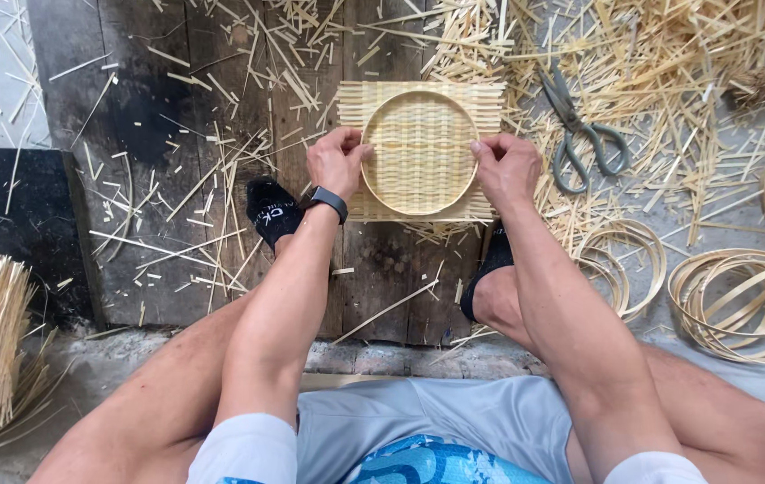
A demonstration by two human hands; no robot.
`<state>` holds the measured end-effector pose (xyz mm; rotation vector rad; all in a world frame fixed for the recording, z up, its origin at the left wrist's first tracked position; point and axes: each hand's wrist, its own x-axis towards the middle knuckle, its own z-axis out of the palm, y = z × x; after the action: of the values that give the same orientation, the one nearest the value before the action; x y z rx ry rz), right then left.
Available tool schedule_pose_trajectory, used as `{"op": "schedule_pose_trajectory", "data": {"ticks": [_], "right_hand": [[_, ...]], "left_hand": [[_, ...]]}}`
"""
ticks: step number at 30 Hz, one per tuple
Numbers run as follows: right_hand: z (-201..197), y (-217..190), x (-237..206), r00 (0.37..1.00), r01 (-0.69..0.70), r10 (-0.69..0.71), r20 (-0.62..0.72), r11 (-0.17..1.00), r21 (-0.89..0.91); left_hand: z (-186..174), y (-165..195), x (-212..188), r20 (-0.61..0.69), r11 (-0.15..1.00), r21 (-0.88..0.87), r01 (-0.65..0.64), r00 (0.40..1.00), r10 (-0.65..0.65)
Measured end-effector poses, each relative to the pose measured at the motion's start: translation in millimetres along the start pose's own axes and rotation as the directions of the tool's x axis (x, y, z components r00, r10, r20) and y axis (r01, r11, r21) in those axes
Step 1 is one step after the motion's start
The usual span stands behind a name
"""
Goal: The person sits on the floor assembling woven bamboo basket bases. They fit a round bamboo rim over a woven bamboo panel, press the panel into the rim, bend and tuck bamboo strips around the edge, and use scissors to trim excess strip material, working on one basket base at a time.
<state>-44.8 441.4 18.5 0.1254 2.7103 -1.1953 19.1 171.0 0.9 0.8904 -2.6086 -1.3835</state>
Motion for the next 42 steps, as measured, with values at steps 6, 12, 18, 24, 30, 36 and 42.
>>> {"op": "schedule_pose_trajectory", "data": {"ticks": [6, 12, 18, 24, 30, 36, 42], "right_hand": [[-1.9, -3.8, -2.5, 0.994, -0.1, 0.091, 0.063, 0.983, 0.156], [-1.3, -2.6, -4.5, 0.995, -0.079, 0.079, 0.059, 0.997, 0.01], [7.3, 8.3, 1.8, 0.996, -0.093, 0.093, -0.001, 0.995, -0.048], [11.8, 14.3, 2.9, 0.996, -0.077, 0.073, -0.049, 0.995, -0.067], [2.6, 0.0, -1.0, 0.977, -0.212, 0.213, 0.033, 0.977, -0.03], [-6.1, -1.6, -3.8, 0.983, -0.173, 0.172, 0.059, 0.985, 0.006], [-4.3, 6.7, 2.9, 0.987, -0.148, 0.149, 0.056, 0.989, -0.022]], "left_hand": [[-3.5, 8.6, -7.5, -0.005, 0.979, 0.182, -0.095, 0.995, 0.098], [-3.6, 9.5, -6.0, 0.004, 0.983, 0.147, -0.106, 0.994, 0.106], [0.7, -1.1, 2.9, 0.036, 0.995, 0.086, -0.047, 0.998, 0.044], [3.9, -11.9, 10.2, 0.048, 0.99, -0.109, 0.091, 0.995, -0.086], [10.7, -9.9, 4.3, 0.097, 0.965, -0.154, 0.214, 0.975, -0.2], [8.1, -15.0, -3.4, 0.125, 0.956, -0.218, 0.195, 0.977, -0.171], [6.5, -26.9, -0.3, 0.189, 0.916, -0.294, 0.273, 0.956, -0.225]]}}
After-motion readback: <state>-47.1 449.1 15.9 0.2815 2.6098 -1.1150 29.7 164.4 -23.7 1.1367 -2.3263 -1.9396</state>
